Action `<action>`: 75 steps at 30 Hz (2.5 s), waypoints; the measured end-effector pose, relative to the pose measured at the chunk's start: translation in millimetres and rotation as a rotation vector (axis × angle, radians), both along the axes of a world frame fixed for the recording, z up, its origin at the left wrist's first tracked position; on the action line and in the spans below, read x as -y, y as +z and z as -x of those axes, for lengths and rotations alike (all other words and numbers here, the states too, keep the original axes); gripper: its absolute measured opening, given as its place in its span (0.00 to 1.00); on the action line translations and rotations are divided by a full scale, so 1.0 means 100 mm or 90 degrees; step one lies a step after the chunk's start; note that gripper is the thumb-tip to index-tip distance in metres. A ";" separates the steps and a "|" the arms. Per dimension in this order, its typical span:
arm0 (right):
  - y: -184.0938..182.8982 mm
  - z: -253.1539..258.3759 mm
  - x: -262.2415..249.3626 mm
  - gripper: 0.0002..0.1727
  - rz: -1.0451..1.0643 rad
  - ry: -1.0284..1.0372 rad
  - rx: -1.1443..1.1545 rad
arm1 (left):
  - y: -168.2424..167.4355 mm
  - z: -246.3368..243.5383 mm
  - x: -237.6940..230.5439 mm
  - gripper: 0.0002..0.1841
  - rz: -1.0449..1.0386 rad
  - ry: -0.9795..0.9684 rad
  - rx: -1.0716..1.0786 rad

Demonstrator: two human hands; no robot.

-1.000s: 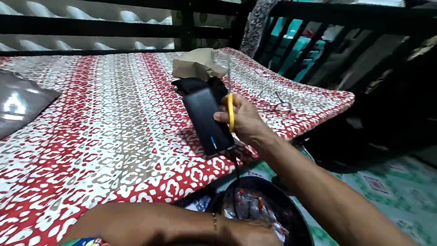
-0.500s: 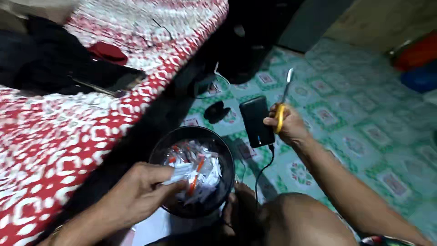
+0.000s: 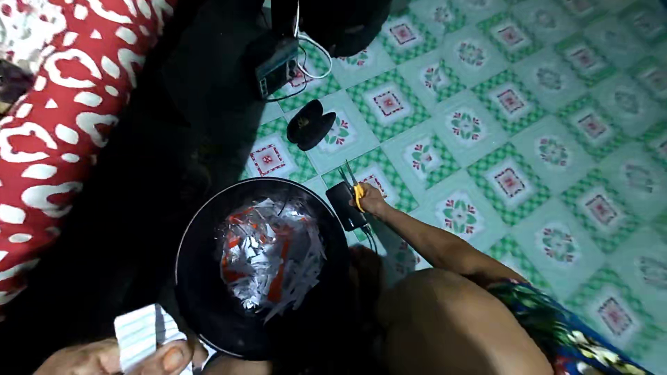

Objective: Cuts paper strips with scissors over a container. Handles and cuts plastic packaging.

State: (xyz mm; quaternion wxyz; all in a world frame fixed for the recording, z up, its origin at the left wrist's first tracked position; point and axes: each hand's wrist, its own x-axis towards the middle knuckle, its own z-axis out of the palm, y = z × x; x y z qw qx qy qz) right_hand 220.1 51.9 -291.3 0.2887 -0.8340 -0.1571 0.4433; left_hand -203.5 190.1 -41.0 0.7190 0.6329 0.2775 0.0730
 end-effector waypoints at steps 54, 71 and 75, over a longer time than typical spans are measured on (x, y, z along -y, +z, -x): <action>2.16 1.53 0.01 0.14 -0.391 0.615 -0.268 | 0.13 -0.27 0.05 0.14 0.092 -0.131 -0.146; 2.05 1.55 0.03 0.31 -0.440 0.773 -0.141 | 0.14 -0.30 0.06 0.17 0.167 -0.120 -0.188; 2.04 1.61 0.02 0.25 -0.474 0.726 -0.141 | 0.17 -0.31 0.06 0.17 0.183 -0.111 -0.205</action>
